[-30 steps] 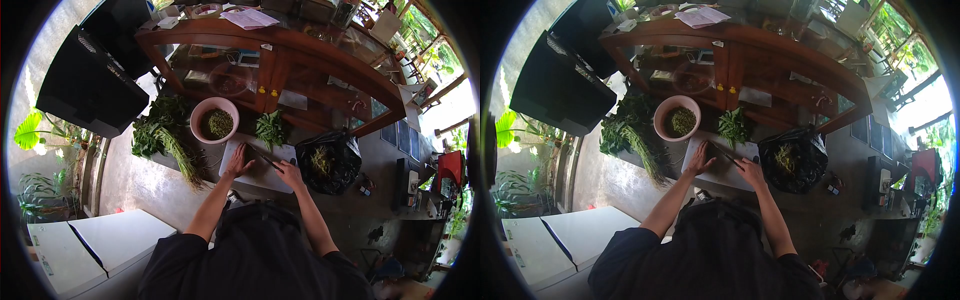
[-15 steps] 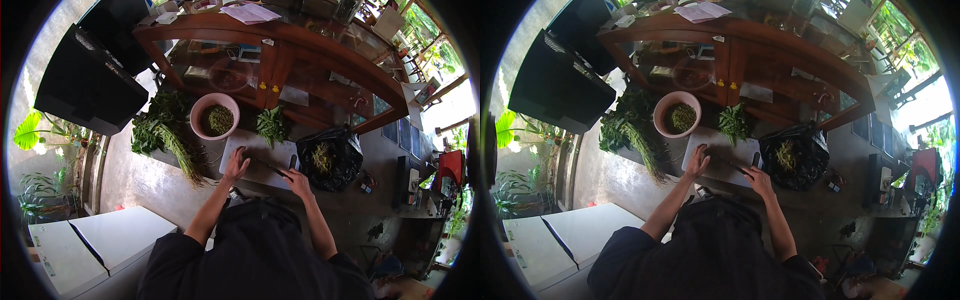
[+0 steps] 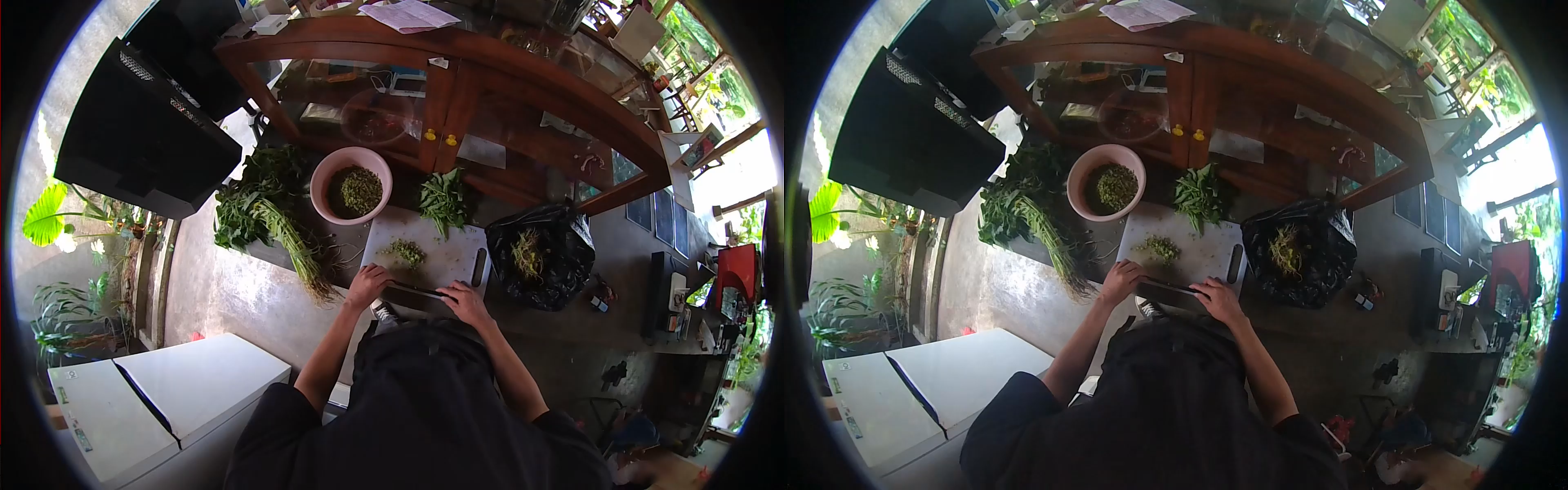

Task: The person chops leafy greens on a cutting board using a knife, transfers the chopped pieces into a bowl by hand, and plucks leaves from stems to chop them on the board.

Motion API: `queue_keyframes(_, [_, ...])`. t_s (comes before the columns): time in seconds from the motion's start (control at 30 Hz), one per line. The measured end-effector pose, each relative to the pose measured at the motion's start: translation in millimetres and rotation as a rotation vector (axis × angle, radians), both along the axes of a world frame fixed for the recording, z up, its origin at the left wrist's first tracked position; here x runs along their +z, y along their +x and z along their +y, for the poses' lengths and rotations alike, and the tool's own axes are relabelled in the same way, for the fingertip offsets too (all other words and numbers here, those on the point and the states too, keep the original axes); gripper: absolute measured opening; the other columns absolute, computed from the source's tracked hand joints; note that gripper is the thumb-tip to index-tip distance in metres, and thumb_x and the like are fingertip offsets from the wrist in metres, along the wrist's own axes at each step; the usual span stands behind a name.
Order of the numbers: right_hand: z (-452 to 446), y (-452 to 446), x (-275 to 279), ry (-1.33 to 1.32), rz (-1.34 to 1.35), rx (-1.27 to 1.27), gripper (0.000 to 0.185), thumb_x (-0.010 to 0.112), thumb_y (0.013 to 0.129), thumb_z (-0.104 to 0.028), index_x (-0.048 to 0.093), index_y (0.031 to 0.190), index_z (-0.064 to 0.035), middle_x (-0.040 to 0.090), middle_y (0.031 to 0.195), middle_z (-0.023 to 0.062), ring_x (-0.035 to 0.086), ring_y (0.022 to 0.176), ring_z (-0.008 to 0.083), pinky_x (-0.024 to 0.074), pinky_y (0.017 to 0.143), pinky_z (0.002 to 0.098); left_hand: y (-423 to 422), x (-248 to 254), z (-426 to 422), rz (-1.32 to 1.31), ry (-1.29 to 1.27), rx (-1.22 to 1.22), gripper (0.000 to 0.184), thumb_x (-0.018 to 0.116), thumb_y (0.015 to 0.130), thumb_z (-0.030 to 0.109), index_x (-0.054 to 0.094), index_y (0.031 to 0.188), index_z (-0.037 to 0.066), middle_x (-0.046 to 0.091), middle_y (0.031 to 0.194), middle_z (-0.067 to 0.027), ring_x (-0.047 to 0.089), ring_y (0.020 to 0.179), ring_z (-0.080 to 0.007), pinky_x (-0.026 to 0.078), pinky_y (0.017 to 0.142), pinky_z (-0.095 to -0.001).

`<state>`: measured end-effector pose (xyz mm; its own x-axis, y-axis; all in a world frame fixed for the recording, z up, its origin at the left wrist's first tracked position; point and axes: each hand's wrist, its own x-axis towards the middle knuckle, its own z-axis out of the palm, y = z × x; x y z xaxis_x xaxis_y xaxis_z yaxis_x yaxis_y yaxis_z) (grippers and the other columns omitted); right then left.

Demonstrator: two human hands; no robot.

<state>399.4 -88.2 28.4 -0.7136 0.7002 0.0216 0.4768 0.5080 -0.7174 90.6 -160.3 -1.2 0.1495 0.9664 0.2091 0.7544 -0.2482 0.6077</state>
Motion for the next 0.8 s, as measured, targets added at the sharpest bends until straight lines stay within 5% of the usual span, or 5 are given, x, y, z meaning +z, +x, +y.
queue_keyframes(0.8, [66.7, -29.2, -21.2, 0.086, -0.014, -0.137, 0.023, 0.066, 0.088, -0.016, 0.070, 0.111, -0.0150, 0.058, 0.092, 0.0095, 0.058, 0.092, 0.0304, 0.0486, 0.082, 0.0408, -18.8, -15.4, 75.4, 0.128, -0.056, 0.056, 0.015, 0.061, 0.081, 0.007, 0.068, 0.094, 0.011, 0.063, 0.097, -0.0042, 0.059, 0.099, -0.0248, 0.048, 0.088, -0.0398])
